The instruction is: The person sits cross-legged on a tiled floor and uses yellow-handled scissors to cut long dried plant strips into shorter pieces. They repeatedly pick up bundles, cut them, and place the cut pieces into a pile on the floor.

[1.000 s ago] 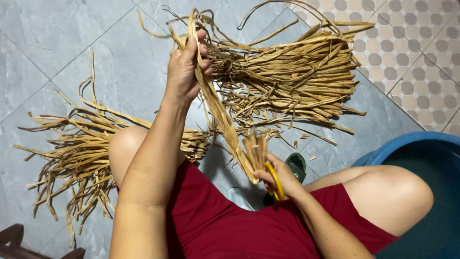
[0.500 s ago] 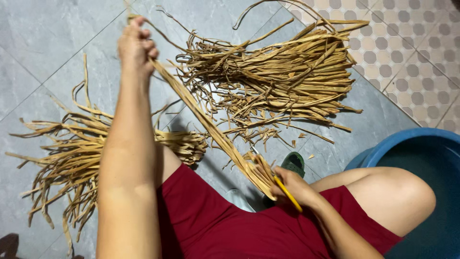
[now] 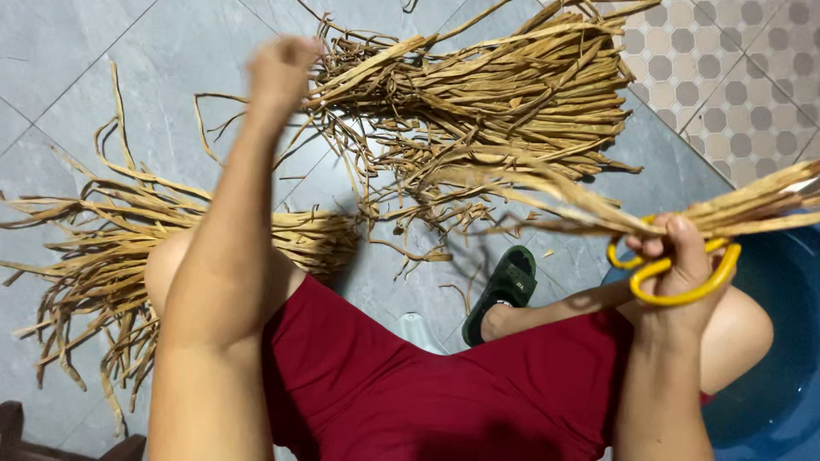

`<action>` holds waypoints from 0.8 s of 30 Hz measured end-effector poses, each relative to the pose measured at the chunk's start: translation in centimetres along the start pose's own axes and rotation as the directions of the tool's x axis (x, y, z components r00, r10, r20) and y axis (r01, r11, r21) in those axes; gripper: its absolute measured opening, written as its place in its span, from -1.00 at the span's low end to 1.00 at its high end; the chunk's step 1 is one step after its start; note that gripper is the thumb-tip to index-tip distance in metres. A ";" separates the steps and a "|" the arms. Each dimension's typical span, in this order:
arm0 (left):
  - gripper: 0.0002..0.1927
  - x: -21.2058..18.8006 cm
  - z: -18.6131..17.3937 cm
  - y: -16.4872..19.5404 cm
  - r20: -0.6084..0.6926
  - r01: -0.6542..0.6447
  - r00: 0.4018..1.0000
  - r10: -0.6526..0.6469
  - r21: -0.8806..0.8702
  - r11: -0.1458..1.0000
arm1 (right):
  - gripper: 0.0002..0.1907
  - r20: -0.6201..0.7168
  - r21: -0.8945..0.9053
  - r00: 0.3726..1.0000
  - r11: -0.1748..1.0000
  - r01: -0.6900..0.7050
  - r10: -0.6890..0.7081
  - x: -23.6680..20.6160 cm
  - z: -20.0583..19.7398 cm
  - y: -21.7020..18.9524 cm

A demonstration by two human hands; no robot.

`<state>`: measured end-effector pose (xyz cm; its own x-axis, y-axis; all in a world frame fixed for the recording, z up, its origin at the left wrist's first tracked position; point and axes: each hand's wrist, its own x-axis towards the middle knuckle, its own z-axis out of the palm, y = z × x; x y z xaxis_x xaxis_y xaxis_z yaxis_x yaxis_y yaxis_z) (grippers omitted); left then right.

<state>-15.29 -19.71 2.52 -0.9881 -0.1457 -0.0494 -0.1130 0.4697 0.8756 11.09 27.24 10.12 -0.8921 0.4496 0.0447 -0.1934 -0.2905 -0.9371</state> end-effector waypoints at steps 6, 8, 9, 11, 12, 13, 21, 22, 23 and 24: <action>-0.28 -16.5 11.8 7.2 0.974 0.342 0.058 0.218 -0.225 0.912 | -0.66 -0.086 0.147 0.991 0.983 0.110 -0.098 0.3 6.8 1.0; -0.12 -19.9 13.9 8.4 0.923 0.559 0.123 0.364 -0.368 0.743 | -0.63 -0.058 0.120 0.987 0.980 0.157 -0.151 -0.8 8.6 1.3; -0.12 -20.3 14.9 8.8 0.870 0.660 0.281 0.405 -0.481 0.576 | -0.64 -0.065 0.043 0.989 0.990 0.134 -0.131 -1.9 9.2 1.6; -0.12 -19.6 16.0 9.3 0.721 0.716 0.583 0.375 -0.674 0.182 | -0.67 -0.083 -0.107 0.992 0.990 0.091 -0.100 -4.8 10.0 2.2; -0.24 -18.3 16.0 9.2 0.654 0.640 0.683 0.325 -0.751 0.166 | -0.67 -0.045 -0.052 0.998 0.998 0.041 -0.043 -6.1 10.1 2.7; -0.33 -16.6 15.6 9.0 0.572 0.552 0.774 0.270 -0.819 0.154 | -0.67 0.000 0.001 1.000 1.000 -0.013 0.013 -7.2 10.1 3.3; -0.50 -6.2 6.8 6.1 0.106 0.068 0.986 0.129 -0.961 0.269 | -0.84 -0.098 -0.108 0.858 0.852 -0.513 0.504 -11.1 4.3 11.1; -0.48 -6.0 6.1 6.2 0.082 0.036 0.985 0.150 -0.958 0.286 | -0.85 -0.087 -0.087 0.823 0.819 -0.567 0.561 -11.3 3.3 12.1; -0.48 -6.1 5.6 6.2 0.098 0.044 0.980 0.171 -0.955 0.295 | -0.85 -0.077 -0.065 0.785 0.782 -0.619 0.615 -11.4 2.3 13.2; -0.47 -6.4 5.3 6.4 0.113 0.050 0.975 0.192 -0.952 0.303 | -0.85 -0.064 -0.046 0.743 0.742 -0.669 0.666 -11.3 1.3 14.3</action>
<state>-10.23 -11.16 5.91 -0.9967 0.0467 0.0662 0.0153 -0.6938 0.7200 17.86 16.92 -3.29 -0.7656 0.1953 -0.6129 0.4717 -0.4773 -0.7414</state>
